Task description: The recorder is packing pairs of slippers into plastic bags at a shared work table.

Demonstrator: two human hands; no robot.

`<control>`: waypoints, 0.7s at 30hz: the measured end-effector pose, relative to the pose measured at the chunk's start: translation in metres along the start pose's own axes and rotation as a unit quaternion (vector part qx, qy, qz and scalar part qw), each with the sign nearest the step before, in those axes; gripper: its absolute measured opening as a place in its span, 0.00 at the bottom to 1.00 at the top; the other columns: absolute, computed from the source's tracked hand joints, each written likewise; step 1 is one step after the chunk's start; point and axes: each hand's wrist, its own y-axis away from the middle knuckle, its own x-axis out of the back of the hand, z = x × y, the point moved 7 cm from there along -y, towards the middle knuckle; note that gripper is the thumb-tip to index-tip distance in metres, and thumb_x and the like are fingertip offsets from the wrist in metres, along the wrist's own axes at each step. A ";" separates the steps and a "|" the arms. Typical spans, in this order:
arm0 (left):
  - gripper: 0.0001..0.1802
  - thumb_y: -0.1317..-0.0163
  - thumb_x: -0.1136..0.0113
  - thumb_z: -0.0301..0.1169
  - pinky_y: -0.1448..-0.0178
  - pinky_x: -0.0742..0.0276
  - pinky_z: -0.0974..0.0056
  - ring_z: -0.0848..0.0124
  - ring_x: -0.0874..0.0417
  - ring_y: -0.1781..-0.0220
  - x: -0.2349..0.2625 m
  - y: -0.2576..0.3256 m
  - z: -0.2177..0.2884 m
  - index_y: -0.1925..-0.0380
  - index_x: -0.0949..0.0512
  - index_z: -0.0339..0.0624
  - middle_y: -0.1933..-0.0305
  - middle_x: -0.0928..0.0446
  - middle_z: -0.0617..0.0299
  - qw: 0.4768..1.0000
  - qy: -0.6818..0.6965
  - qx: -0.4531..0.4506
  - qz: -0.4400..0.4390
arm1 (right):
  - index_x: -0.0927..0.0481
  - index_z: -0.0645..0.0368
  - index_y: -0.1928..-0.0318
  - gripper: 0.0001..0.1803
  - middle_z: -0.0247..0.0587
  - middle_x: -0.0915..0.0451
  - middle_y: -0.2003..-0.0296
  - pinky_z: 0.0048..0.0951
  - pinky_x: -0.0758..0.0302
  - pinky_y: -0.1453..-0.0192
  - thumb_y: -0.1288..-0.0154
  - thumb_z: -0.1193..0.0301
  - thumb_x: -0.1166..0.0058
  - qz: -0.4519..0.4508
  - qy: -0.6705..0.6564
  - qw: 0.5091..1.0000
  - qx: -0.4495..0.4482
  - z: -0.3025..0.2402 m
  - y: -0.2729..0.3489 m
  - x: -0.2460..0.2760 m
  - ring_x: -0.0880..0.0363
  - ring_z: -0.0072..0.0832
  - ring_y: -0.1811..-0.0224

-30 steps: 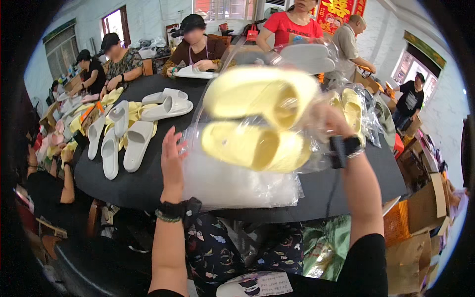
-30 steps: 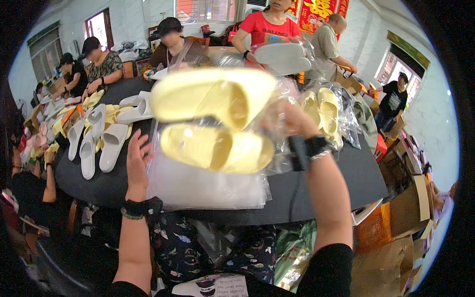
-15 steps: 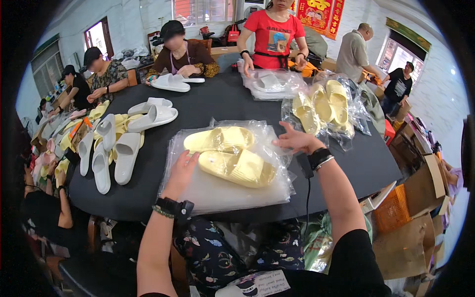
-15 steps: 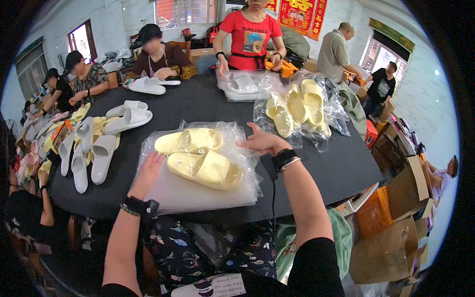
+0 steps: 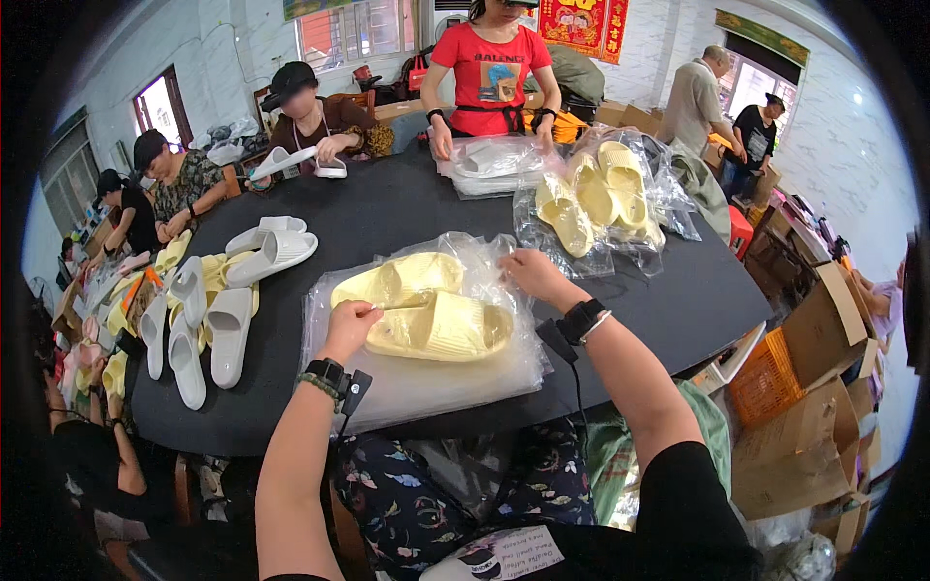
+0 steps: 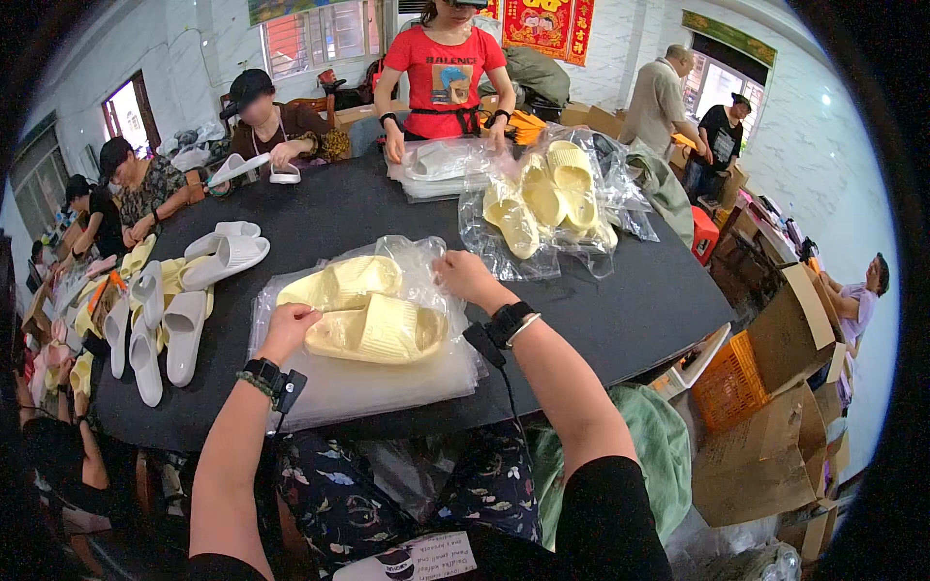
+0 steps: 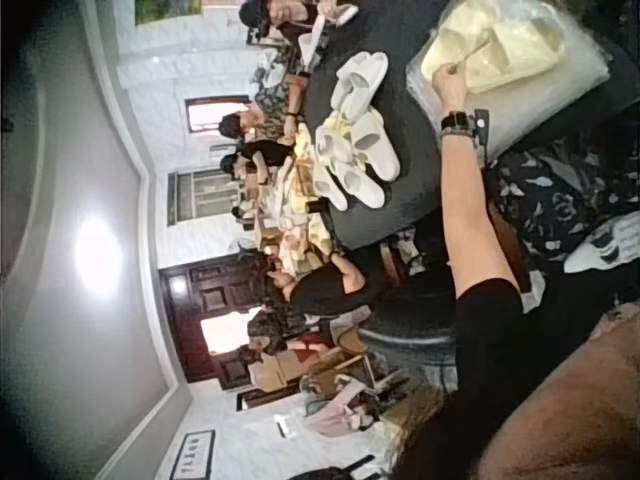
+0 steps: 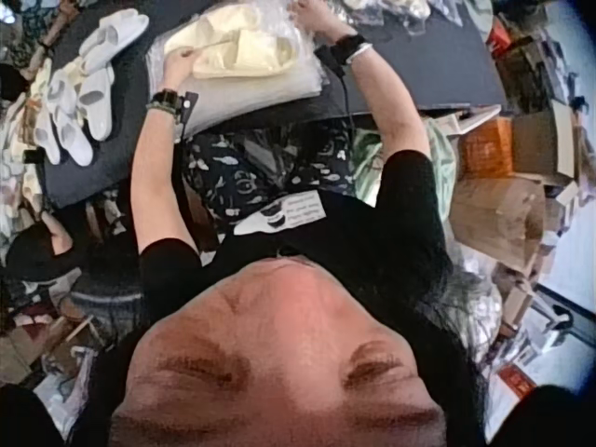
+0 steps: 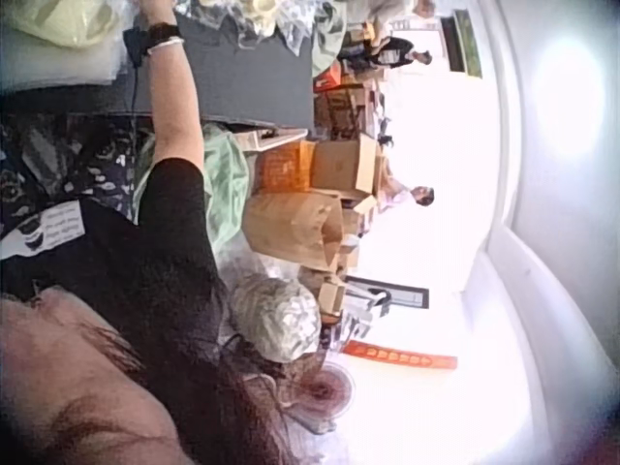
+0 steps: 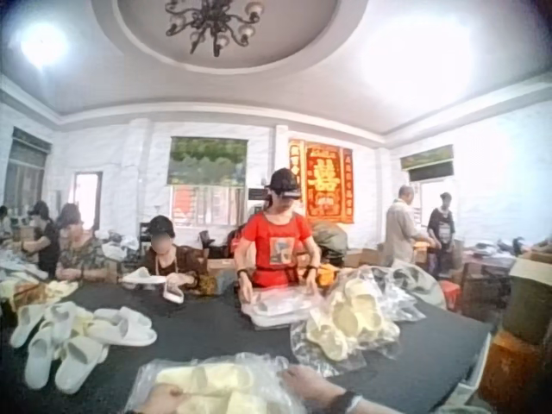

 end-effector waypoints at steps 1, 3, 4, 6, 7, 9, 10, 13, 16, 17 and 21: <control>0.20 0.39 0.35 0.39 0.55 0.20 0.61 0.63 0.14 0.62 0.001 -0.001 -0.005 0.52 0.20 0.38 0.61 0.16 0.50 1.000 -0.002 0.000 0.003 | 0.19 0.69 0.58 0.18 0.40 0.16 0.65 0.29 0.23 0.63 0.28 0.63 0.52 0.000 -0.001 1.000 0.004 -0.004 -0.002 -0.003 0.20 0.26 0.70; 0.11 0.31 0.45 0.34 0.65 0.22 0.65 0.68 0.15 0.68 0.033 0.006 -0.006 0.59 0.24 0.36 0.66 0.16 0.53 0.970 0.136 -0.110 0.170 | 0.21 0.68 0.60 0.18 0.45 0.16 0.68 0.33 0.22 0.65 0.27 0.62 0.53 0.076 -0.075 0.991 0.081 -0.022 -0.008 -0.001 0.17 0.32 0.70; 0.11 0.31 0.45 0.34 0.65 0.22 0.65 0.68 0.15 0.68 0.032 0.007 0.012 0.59 0.24 0.36 0.66 0.16 0.53 0.970 0.141 -0.113 0.164 | 0.21 0.68 0.60 0.18 0.45 0.16 0.68 0.33 0.22 0.65 0.27 0.62 0.53 0.080 -0.071 0.991 0.075 -0.014 -0.009 0.005 0.17 0.32 0.70; 0.07 0.26 0.54 0.30 0.72 0.29 0.71 0.74 0.19 0.74 0.060 0.028 0.070 0.62 0.31 0.38 0.69 0.18 0.57 0.923 0.318 -0.102 0.191 | 0.22 0.67 0.61 0.18 0.42 0.19 0.71 0.31 0.24 0.68 0.25 0.63 0.55 0.129 -0.146 0.980 0.050 0.002 -0.009 0.026 0.19 0.29 0.74; 0.07 0.26 0.54 0.30 0.72 0.29 0.71 0.74 0.19 0.74 0.080 0.039 0.074 0.62 0.31 0.38 0.69 0.18 0.57 0.924 0.312 -0.097 0.199 | 0.22 0.67 0.61 0.18 0.42 0.19 0.71 0.31 0.24 0.68 0.25 0.63 0.55 0.120 -0.151 0.980 0.055 -0.005 -0.013 0.023 0.19 0.29 0.74; 0.05 0.24 0.56 0.29 0.77 0.34 0.74 0.79 0.25 0.80 0.114 0.055 0.079 0.58 0.33 0.39 0.68 0.20 0.59 0.921 0.255 -0.132 0.263 | 0.23 0.65 0.62 0.16 0.38 0.22 0.74 0.28 0.27 0.72 0.24 0.65 0.57 0.132 -0.268 0.954 0.017 -0.001 -0.019 0.023 0.24 0.25 0.77; 0.05 0.24 0.56 0.29 0.77 0.34 0.74 0.79 0.25 0.80 0.121 0.062 0.080 0.58 0.33 0.39 0.68 0.20 0.59 0.922 0.252 -0.129 0.265 | 0.24 0.63 0.59 0.12 0.36 0.24 0.75 0.26 0.29 0.75 0.24 0.68 0.57 0.126 -0.272 0.954 0.021 -0.004 -0.021 0.021 0.28 0.22 0.79; 0.04 0.25 0.54 0.28 0.77 0.35 0.74 0.81 0.29 0.82 0.134 0.089 0.077 0.59 0.32 0.39 0.71 0.21 0.59 0.916 0.208 -0.166 0.300 | 0.26 0.64 0.58 0.10 0.36 0.24 0.75 0.25 0.30 0.75 0.25 0.68 0.54 0.126 -0.295 0.946 0.052 -0.016 -0.024 0.003 0.28 0.21 0.78; 0.08 0.28 0.49 0.30 0.75 0.34 0.74 0.80 0.27 0.79 0.097 0.088 0.030 0.54 0.30 0.38 0.73 0.22 0.61 0.952 0.237 -0.081 0.174 | 0.32 0.66 0.42 0.22 0.45 0.22 0.59 0.29 0.25 0.62 0.28 0.64 0.47 0.088 -0.169 0.981 0.031 0.032 -0.038 -0.030 0.22 0.29 0.65; 0.08 0.28 0.49 0.30 0.75 0.34 0.74 0.80 0.27 0.79 0.091 0.093 0.025 0.54 0.30 0.38 0.73 0.22 0.61 0.953 0.238 -0.077 0.171 | 0.33 0.65 0.38 0.25 0.46 0.24 0.53 0.31 0.25 0.54 0.29 0.64 0.45 0.070 -0.073 0.995 -0.015 0.047 -0.036 -0.044 0.22 0.32 0.59; 0.17 0.28 0.47 0.34 0.67 0.28 0.69 0.73 0.20 0.72 0.034 0.067 0.026 0.45 0.31 0.39 0.71 0.20 0.59 0.889 0.445 0.105 0.039 | 0.50 0.67 0.30 0.43 0.51 0.25 0.52 0.37 0.27 0.43 0.32 0.58 0.41 0.061 0.075 0.995 -0.001 0.144 -0.032 -0.018 0.22 0.39 0.52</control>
